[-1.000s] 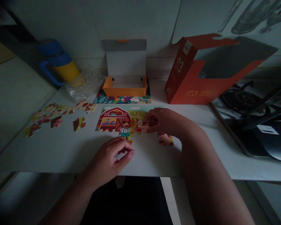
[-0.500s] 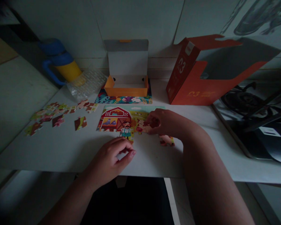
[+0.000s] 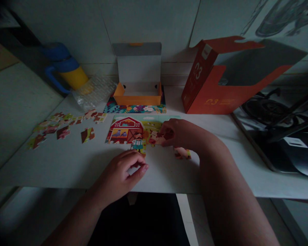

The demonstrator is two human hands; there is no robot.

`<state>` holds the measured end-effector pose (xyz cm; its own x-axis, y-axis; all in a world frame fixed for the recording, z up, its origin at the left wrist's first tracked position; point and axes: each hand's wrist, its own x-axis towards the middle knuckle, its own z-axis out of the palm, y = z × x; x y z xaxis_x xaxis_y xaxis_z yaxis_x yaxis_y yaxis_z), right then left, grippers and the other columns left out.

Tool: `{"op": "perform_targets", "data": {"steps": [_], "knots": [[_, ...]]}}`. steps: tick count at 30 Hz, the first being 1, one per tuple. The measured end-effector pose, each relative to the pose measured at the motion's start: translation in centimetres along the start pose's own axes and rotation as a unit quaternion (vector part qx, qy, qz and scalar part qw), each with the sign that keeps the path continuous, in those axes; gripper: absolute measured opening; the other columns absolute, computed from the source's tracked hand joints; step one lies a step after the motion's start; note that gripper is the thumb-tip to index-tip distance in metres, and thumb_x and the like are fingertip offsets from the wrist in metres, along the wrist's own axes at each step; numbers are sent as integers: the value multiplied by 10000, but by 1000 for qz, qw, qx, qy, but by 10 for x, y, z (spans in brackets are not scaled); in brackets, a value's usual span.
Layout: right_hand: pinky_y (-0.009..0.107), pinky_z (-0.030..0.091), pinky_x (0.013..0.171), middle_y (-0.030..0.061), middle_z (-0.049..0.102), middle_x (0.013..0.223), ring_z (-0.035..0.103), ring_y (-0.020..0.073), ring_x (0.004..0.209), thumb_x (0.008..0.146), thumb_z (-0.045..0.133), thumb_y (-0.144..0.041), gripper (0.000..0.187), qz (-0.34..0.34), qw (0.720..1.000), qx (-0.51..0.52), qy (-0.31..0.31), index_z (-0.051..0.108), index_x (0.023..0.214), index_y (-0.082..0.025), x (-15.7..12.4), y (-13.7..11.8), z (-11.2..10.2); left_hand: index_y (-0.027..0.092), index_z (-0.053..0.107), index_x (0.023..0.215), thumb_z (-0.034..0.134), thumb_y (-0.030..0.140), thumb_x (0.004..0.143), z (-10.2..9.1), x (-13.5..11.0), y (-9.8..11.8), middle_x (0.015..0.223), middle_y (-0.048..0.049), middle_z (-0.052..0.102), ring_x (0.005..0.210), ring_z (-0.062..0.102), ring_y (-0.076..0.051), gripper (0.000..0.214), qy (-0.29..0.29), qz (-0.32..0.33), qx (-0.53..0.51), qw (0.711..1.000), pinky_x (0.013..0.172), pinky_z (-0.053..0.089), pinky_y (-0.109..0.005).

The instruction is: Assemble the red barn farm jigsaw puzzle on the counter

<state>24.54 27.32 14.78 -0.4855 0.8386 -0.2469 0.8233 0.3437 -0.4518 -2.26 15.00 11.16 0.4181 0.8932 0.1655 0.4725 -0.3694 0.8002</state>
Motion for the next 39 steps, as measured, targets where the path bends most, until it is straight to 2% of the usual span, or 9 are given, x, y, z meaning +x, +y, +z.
{"op": "perform_targets", "data": {"steps": [10,19,25,30,36,39], "knots": [[280,557,679,23,821,978,753,197,786,770,899,-333,388,37,998,46,-18,808,1144,-287,0,7,-1,211,661,936,680,171,1004,0,-1,1,941,-6,719,908,666,-163,81,0,8,3,1000,822,511,-319],[289,548,681,8,832,906,754,199,757,826,816,-324,322,49,996,57,-38,794,1146,-291,-1,7,-2,211,667,945,675,179,1011,0,-2,0,957,-13,720,931,663,-175,74,-5,6,8,1000,829,511,-333],[288,514,655,1,817,850,734,193,719,887,773,-448,263,42,998,49,-29,804,1096,-292,0,5,-1,203,662,937,667,198,1020,0,-2,1,942,-20,724,913,666,-173,84,-3,11,14,1000,822,518,-331],[297,458,588,10,775,741,702,202,647,919,706,-552,298,49,999,18,0,805,1000,-284,7,11,8,194,660,930,669,214,1018,1,-1,1,909,-23,720,866,663,-164,91,1,31,24,999,797,525,-333],[339,477,639,55,819,891,723,238,727,934,695,-535,268,-32,999,-13,16,803,944,-290,17,23,13,202,660,926,677,239,1021,0,-3,3,904,-35,738,859,674,-170,103,0,35,32,999,802,543,-345],[343,480,616,54,797,827,716,236,672,981,634,-601,346,18,1000,9,-1,781,929,-292,17,21,15,202,659,923,674,243,1026,1,-1,2,907,-39,746,865,675,-171,112,-4,37,37,999,819,554,-346]]}}
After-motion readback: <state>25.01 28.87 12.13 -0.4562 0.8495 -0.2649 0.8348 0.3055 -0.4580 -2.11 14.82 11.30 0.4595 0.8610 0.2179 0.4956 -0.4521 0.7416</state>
